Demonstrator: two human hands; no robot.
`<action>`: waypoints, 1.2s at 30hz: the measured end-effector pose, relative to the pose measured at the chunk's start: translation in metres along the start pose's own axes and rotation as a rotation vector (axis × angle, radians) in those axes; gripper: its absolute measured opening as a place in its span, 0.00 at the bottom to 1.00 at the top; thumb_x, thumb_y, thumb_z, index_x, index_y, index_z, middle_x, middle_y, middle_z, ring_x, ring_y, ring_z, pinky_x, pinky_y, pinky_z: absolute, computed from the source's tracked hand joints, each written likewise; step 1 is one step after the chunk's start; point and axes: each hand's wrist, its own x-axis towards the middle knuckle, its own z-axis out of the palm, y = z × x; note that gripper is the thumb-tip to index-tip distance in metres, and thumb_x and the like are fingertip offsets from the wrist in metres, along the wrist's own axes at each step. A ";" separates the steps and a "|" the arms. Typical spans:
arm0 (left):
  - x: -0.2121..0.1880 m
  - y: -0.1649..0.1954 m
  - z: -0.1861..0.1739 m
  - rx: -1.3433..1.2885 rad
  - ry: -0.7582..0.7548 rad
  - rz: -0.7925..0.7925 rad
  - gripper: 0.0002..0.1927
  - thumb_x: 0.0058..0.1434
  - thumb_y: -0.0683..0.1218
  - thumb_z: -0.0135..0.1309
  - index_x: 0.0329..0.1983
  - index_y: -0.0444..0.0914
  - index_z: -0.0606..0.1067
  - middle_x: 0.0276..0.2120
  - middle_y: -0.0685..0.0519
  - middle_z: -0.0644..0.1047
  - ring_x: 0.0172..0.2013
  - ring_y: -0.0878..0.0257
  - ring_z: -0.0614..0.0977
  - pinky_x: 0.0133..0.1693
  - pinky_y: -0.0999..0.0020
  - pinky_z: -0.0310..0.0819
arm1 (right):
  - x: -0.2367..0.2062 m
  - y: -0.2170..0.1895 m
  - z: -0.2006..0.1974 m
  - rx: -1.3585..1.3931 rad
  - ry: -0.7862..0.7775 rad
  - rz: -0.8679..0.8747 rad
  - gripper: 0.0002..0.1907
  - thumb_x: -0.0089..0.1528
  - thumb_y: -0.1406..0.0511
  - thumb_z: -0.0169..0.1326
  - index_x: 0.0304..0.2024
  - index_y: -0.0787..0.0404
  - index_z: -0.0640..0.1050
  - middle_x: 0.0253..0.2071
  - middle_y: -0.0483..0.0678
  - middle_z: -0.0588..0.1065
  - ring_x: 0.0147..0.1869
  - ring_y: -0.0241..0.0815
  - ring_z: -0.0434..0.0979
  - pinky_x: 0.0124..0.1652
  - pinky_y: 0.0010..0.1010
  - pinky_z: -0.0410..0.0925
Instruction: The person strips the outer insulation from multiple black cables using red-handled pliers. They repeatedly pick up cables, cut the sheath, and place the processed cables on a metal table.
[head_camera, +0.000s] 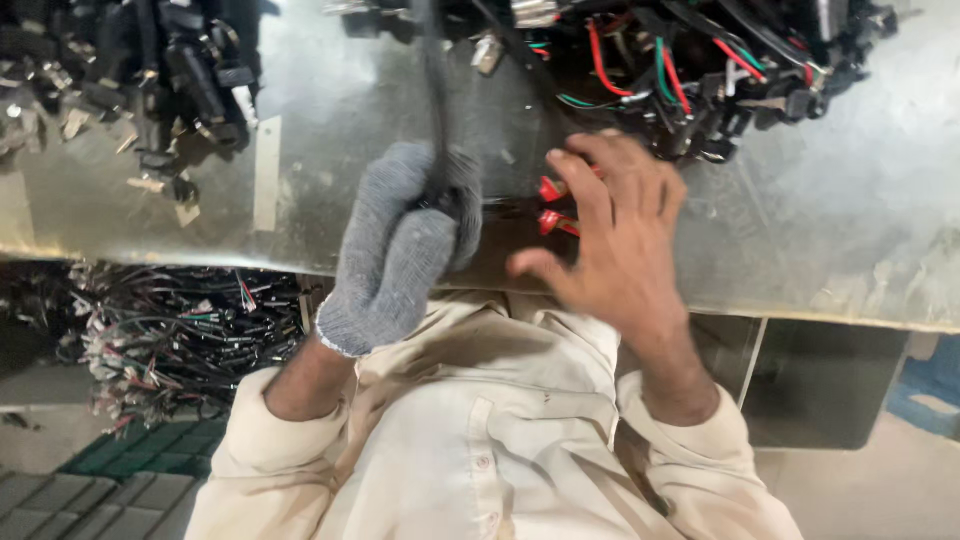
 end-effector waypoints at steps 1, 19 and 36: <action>-0.002 -0.001 -0.002 0.045 0.026 0.052 0.23 0.77 0.39 0.52 0.71 0.31 0.61 0.66 0.45 0.68 0.64 0.55 0.73 0.64 0.68 0.69 | -0.003 0.005 0.003 -0.078 -0.021 -0.003 0.40 0.59 0.40 0.58 0.61 0.59 0.70 0.58 0.56 0.70 0.65 0.58 0.66 0.62 0.52 0.53; 0.018 0.076 0.034 -0.481 0.015 -0.372 0.26 0.74 0.51 0.45 0.68 0.31 0.59 0.48 0.50 0.72 0.34 0.70 0.73 0.36 0.73 0.71 | 0.012 -0.018 -0.019 0.373 0.105 -0.115 0.20 0.53 0.67 0.69 0.41 0.68 0.73 0.43 0.57 0.76 0.50 0.60 0.77 0.49 0.46 0.71; 0.019 0.069 0.013 0.297 -0.197 -0.061 0.38 0.68 0.49 0.65 0.73 0.35 0.59 0.63 0.42 0.73 0.57 0.51 0.82 0.58 0.64 0.78 | 0.003 -0.015 -0.011 0.402 -0.039 0.004 0.17 0.51 0.68 0.69 0.39 0.62 0.76 0.42 0.51 0.78 0.49 0.53 0.80 0.46 0.39 0.73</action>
